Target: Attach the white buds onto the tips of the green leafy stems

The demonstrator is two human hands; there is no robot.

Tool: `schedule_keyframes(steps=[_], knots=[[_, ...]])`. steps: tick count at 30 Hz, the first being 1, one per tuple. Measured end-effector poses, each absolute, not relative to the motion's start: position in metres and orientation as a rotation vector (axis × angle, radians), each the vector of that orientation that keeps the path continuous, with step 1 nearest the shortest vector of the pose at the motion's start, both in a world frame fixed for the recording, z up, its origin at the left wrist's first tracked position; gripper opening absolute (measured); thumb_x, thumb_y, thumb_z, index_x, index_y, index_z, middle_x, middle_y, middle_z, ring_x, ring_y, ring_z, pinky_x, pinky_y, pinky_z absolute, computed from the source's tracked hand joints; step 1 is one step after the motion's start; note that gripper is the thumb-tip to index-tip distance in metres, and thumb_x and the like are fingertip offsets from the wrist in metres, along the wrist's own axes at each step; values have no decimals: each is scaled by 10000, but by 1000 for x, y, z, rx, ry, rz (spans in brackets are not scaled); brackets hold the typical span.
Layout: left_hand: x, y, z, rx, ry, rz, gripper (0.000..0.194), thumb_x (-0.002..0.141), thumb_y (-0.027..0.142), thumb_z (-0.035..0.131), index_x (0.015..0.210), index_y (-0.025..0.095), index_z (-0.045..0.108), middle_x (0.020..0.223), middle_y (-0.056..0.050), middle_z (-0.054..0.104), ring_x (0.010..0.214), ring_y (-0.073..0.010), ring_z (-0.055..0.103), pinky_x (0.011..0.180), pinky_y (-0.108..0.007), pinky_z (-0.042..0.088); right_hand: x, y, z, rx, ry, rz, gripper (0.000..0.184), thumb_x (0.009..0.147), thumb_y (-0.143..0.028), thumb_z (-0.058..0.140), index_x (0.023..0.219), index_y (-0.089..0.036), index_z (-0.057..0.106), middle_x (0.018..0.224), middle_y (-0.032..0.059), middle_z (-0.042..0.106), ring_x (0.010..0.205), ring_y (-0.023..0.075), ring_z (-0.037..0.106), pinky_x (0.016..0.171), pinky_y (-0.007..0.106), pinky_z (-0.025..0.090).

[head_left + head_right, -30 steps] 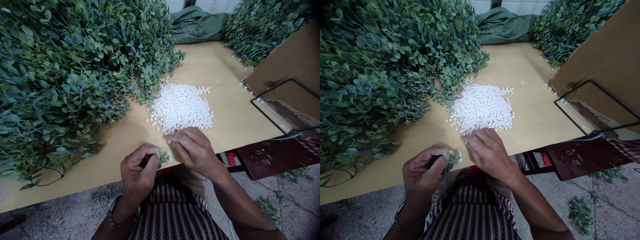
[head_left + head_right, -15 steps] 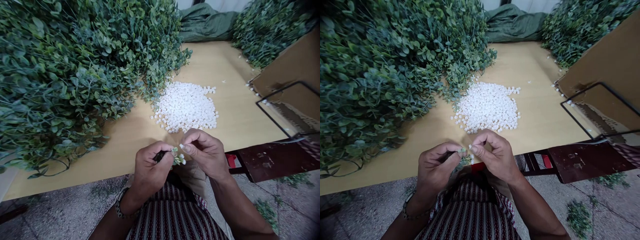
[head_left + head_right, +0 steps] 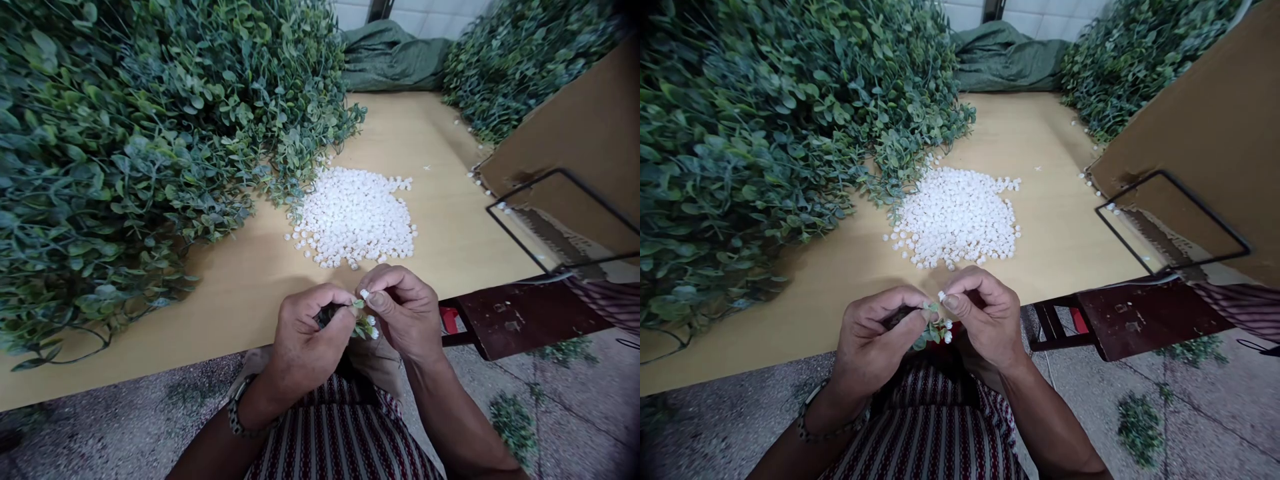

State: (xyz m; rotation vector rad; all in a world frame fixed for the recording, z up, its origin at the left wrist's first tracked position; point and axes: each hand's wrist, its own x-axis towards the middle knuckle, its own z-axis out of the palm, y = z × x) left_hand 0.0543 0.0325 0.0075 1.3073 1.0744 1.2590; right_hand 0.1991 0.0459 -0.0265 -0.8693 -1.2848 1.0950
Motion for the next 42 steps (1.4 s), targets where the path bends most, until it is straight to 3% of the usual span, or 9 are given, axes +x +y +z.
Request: schedule_keyframes(steps=[7,18,35,42], knots=[[50,31,7,1369,1109,1206,183,729,25,550,575,116,594,505,56,469,474,-39,380,454,-135,341,200,43,-24,-832,-1640,476,189,789,-37,649,867,-209,658,738,-2,667,704,139,644,598,269,536],[51,29,5,1372,1185,1154,180,733,79,547,561,124,577,501,45,463,476,-54,376,445,-154,329,197,37,-29,-880,-1769,149,153,803,-76,649,898,-195,638,767,27,697,733,159,678,595,270,564],[53,30,6,1426,1291,1012,184,683,84,470,527,134,554,492,30,488,471,-74,406,458,-191,327,199,40,-34,-813,-1893,-43,246,801,-25,620,969,-204,596,860,59,649,755,163,648,654,322,596],[49,32,4,1361,1184,1006,208,717,71,485,552,121,603,521,9,555,492,-82,448,480,-198,355,198,37,-40,-887,-1781,120,200,808,-72,628,928,-231,612,800,36,662,736,174,651,605,321,567]])
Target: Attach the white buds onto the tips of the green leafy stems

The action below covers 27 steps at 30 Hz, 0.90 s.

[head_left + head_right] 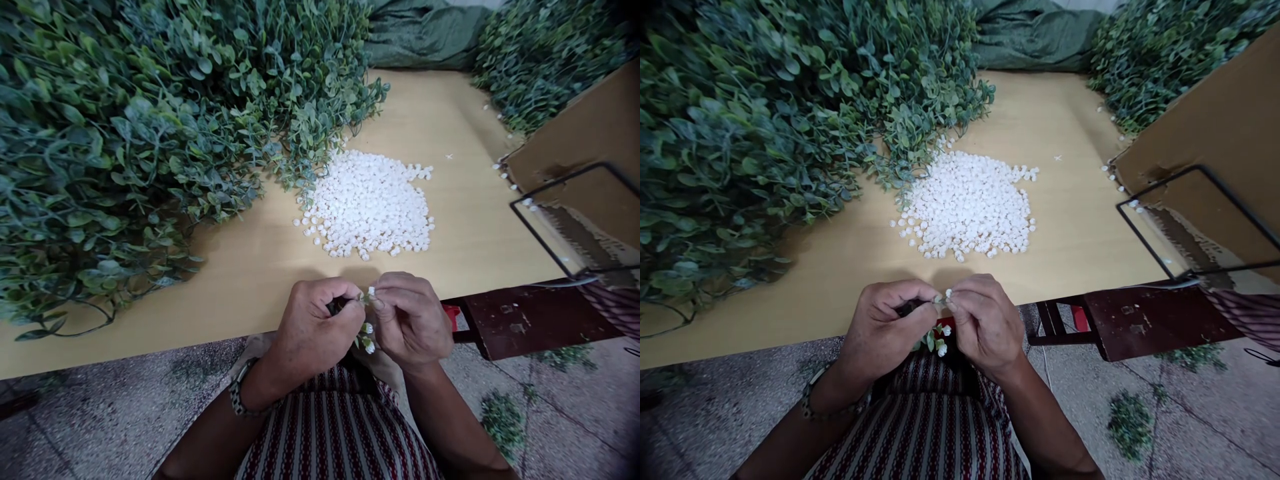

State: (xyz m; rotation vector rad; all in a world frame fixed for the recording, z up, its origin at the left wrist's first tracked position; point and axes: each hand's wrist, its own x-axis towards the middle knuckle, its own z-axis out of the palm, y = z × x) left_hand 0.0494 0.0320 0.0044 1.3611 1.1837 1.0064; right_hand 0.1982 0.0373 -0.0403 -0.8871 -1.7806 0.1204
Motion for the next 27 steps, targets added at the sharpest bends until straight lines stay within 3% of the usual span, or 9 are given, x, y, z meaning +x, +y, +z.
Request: schedule_keyframes(steps=[12,27], knots=[[50,36,8,1313,1169,969,206,709,100,477,512,147,514,487,44,420,473,-66,348,447,-197,288,193,39,-41,-904,-1557,339,140,803,-86,611,832,-223,620,717,8,648,675,167,634,567,304,517],[50,36,7,1246,1163,918,198,707,129,488,512,148,515,485,46,419,468,-63,345,435,-187,283,196,36,-50,-896,-1699,98,190,796,-114,661,929,-246,638,828,34,683,726,187,662,616,351,570]])
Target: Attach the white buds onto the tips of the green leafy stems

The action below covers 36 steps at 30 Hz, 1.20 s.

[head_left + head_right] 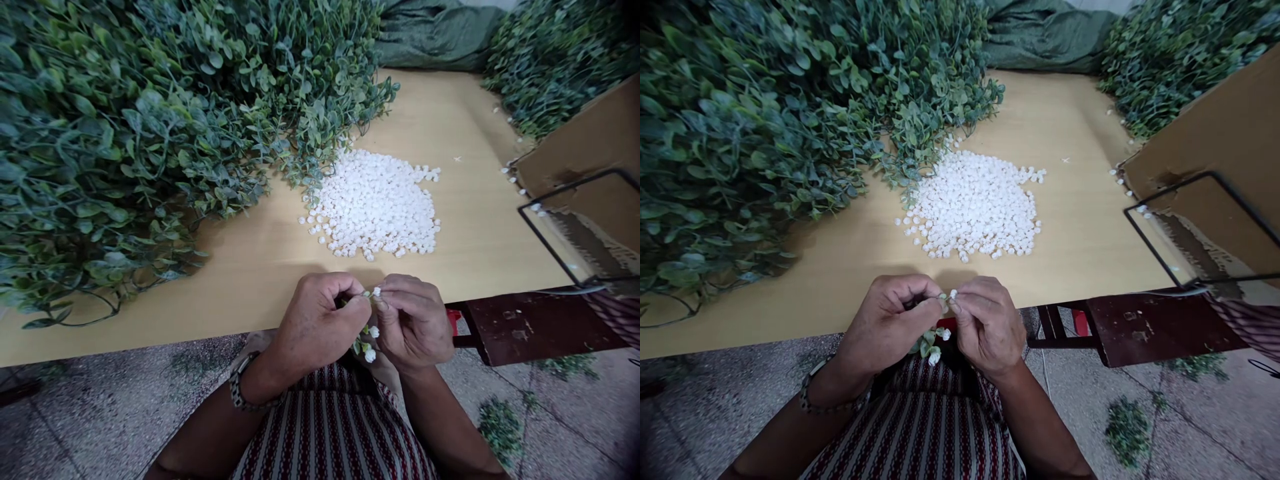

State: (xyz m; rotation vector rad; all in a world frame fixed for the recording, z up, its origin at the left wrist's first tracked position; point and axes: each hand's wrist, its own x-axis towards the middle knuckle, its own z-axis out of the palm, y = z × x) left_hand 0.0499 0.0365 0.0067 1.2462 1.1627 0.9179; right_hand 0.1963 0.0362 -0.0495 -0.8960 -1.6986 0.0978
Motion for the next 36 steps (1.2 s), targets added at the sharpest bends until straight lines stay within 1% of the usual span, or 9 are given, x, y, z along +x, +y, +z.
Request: schedule_keyframes(steps=[4,7,14,19,21,26,31,36], knots=[[51,37,6,1271,1187,920,190,694,125,469,509,152,502,484,51,396,470,-64,338,439,-193,279,197,37,-47,-870,-1753,51,233,789,-65,650,935,-245,628,836,30,661,732,172,657,646,345,583],[52,37,6,1277,1194,916,191,693,128,461,506,154,487,487,50,393,472,-64,333,437,-193,276,196,38,-44,-827,-1772,-3,234,790,-41,638,928,-228,622,835,35,653,721,159,654,640,329,582],[51,36,7,1294,1186,907,188,686,120,455,501,157,464,492,52,380,474,-60,324,438,-188,276,196,39,-44,-851,-1791,24,180,826,-82,618,889,-251,609,797,27,665,676,162,655,608,345,574],[52,36,5,1311,1191,937,188,710,117,454,530,150,498,503,48,394,487,-68,349,457,-201,294,197,38,-43,-851,-1767,112,182,809,-72,630,896,-232,622,819,37,673,726,167,660,642,333,573],[53,35,4,1309,1193,958,188,719,120,457,542,147,513,510,43,412,499,-73,369,472,-204,313,197,38,-43,-868,-1749,155,169,808,-75,629,895,-221,624,808,40,670,734,169,658,627,322,568],[53,34,2,1303,1187,990,188,729,119,463,550,146,511,524,40,428,514,-75,384,486,-203,327,195,39,-42,-840,-1734,136,168,805,-55,622,904,-191,629,801,47,665,737,166,654,600,302,567],[53,32,0,1293,1188,1012,190,735,105,474,553,139,518,525,43,423,509,-67,372,476,-194,316,194,39,-41,-814,-1746,136,184,801,-28,615,902,-181,629,796,55,661,746,168,655,622,305,572],[52,32,-1,1302,1174,1046,209,760,110,486,559,129,540,525,37,443,508,-68,390,481,-191,331,194,41,-42,-769,-1786,145,198,802,-15,606,918,-174,626,821,63,663,745,166,648,656,331,579]])
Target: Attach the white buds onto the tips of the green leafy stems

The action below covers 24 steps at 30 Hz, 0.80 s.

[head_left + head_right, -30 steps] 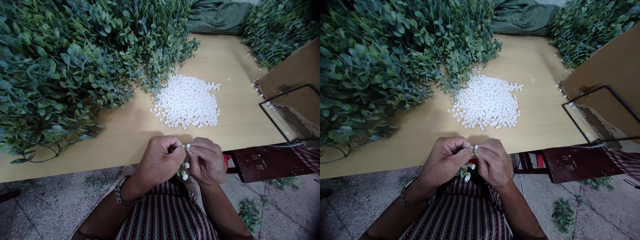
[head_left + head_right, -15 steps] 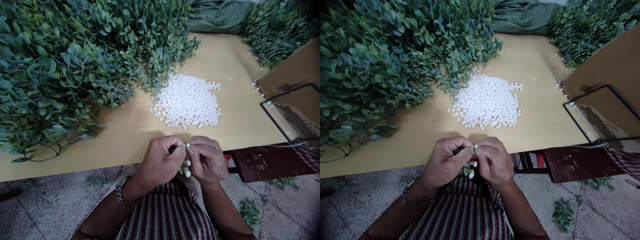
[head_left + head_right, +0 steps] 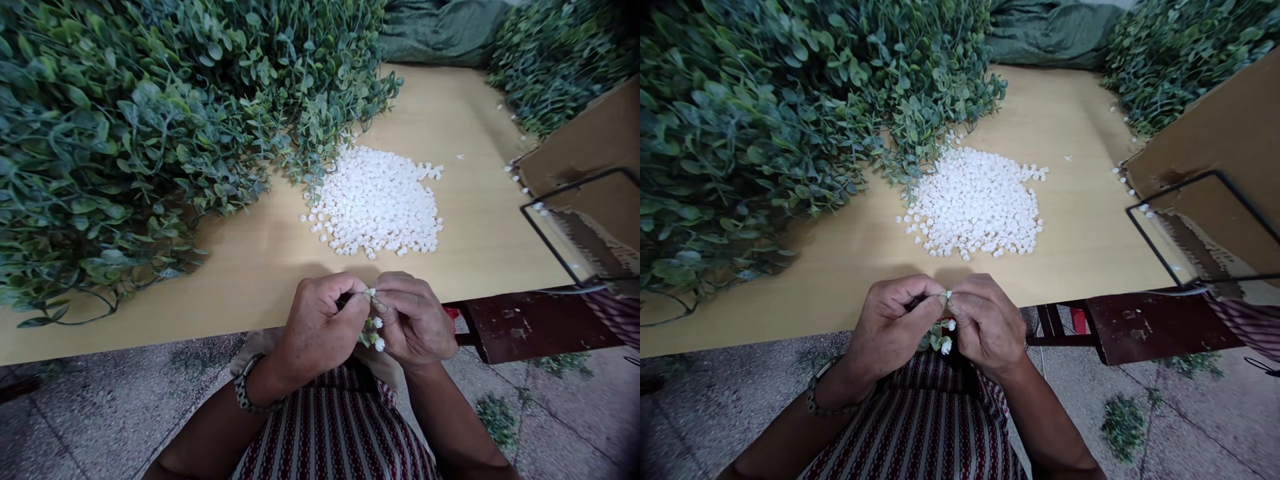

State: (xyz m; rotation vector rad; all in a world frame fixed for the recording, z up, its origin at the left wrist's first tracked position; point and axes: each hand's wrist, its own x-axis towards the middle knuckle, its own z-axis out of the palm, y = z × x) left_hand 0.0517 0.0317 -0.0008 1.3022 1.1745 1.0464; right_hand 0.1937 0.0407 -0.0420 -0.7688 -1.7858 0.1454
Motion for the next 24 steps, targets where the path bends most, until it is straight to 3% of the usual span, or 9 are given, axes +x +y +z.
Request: schedule_keyframes(steps=[9,13,19,21,24], knots=[[48,31,-5,1333,1115,1102,176,799,115,539,645,112,625,567,10,553,534,-81,473,514,-191,395,193,42,-39,-695,-1756,180,217,789,-24,613,954,-154,667,843,77,683,758,182,664,664,363,590],[44,32,-9,1277,1014,1156,115,815,142,580,737,117,661,632,-3,614,562,-84,520,538,-189,430,199,41,-33,-774,-1628,347,207,814,-60,583,948,-177,687,813,58,694,780,191,678,630,338,577],[36,22,-2,1221,911,1161,101,868,164,551,847,143,647,673,-4,629,551,-92,554,522,-197,457,210,39,-31,-883,-1634,287,219,796,-47,603,928,-196,694,790,33,693,770,183,672,627,316,549],[39,11,0,1440,914,1082,153,886,148,501,835,146,645,684,-21,633,577,-110,571,549,-216,470,214,38,-31,-904,-1701,268,221,794,-46,605,932,-193,694,804,38,699,769,185,674,632,316,543],[53,1,-14,2029,871,674,162,808,89,505,729,132,640,680,-64,655,633,-173,611,620,-283,499,221,37,-33,-917,-1724,223,247,773,-27,619,938,-192,702,810,41,701,761,188,668,640,320,529]])
